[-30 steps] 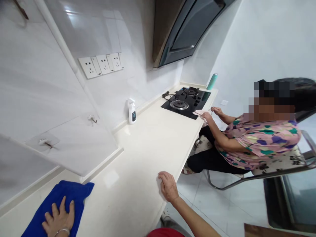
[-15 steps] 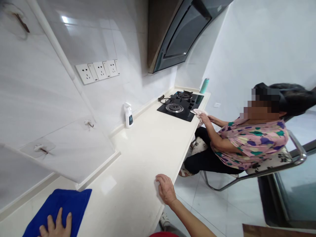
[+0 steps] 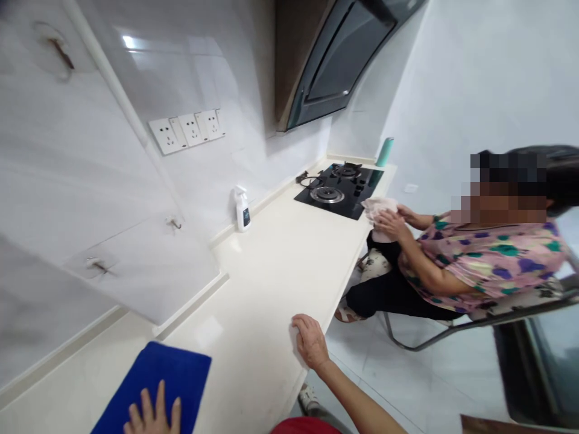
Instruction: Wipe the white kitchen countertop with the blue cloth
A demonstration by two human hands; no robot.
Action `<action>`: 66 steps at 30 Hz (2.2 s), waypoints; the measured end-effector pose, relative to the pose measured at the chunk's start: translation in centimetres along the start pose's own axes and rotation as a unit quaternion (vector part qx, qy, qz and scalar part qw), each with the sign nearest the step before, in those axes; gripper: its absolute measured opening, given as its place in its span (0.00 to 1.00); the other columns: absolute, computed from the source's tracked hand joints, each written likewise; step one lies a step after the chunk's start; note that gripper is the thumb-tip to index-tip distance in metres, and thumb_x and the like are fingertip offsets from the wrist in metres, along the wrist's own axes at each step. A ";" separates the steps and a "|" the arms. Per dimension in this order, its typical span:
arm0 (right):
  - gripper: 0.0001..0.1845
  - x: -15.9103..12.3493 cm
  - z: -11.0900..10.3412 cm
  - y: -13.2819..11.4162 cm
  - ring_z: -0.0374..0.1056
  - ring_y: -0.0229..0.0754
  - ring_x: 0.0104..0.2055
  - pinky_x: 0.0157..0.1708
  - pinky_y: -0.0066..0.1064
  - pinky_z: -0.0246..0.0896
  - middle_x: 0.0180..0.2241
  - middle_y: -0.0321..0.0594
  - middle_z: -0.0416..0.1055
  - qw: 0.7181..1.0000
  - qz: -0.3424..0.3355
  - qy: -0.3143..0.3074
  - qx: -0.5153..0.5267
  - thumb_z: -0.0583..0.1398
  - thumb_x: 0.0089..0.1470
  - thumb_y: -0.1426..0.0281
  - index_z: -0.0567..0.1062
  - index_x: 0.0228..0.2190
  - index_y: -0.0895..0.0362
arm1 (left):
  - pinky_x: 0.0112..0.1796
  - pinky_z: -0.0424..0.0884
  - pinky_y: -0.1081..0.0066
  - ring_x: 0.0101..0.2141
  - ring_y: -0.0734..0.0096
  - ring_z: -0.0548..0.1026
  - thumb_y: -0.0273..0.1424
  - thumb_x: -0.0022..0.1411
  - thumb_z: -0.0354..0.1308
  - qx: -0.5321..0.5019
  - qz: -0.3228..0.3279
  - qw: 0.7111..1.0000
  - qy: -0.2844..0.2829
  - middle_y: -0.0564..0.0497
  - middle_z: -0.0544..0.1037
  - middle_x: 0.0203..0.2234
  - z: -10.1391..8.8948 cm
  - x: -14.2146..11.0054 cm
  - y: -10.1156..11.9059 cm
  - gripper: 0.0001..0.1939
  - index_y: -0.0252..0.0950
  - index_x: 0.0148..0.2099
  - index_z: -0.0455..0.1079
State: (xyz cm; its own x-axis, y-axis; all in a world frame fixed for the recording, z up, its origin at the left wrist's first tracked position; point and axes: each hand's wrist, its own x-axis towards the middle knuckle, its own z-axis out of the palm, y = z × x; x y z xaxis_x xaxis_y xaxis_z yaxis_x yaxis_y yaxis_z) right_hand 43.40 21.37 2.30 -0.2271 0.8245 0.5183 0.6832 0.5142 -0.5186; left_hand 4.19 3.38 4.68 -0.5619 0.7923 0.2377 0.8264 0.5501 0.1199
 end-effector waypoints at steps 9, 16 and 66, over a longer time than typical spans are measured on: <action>0.21 -0.3 0.3 0.2 0.66 0.47 0.50 0.51 0.44 0.61 0.46 0.43 0.71 1.000 0.003 -0.012 0.003 0.50 0.46 0.81 0.70 0.41 0.53 | 0.64 0.51 0.40 0.70 0.47 0.33 0.40 0.64 0.47 -0.048 0.135 0.990 0.000 0.40 0.53 0.70 0.4 -4.5 8.2 0.31 0.40 0.67 0.55; 0.21 -0.2 0.2 0.2 0.66 0.47 0.51 0.51 0.43 0.60 0.46 0.43 0.71 1.000 0.004 -0.013 -0.006 0.51 0.46 0.81 0.70 0.41 0.53 | 0.64 0.51 0.40 0.70 0.45 0.36 0.38 0.63 0.49 -0.068 0.213 0.974 -0.025 0.40 0.45 0.71 0.7 -4.8 12.3 0.33 0.43 0.69 0.48; 0.23 0.1 -0.1 0.1 0.66 0.46 0.51 0.52 0.41 0.61 0.46 0.43 0.71 1.000 0.002 -0.007 0.001 0.51 0.45 0.83 0.71 0.41 0.54 | 0.63 0.56 0.41 0.69 0.43 0.41 0.36 0.64 0.49 -0.043 0.304 0.951 -0.037 0.48 0.32 0.72 0.7 -3.1 16.4 0.35 0.48 0.70 0.42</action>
State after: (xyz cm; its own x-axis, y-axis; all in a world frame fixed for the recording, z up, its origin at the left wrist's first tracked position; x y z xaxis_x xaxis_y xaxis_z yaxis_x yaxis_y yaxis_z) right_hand 43.52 21.51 2.38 -0.2350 0.8297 0.5063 0.6831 0.5115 -0.5212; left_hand 19.46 10.09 5.23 0.0220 0.9752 0.2203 0.9975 -0.0361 0.0602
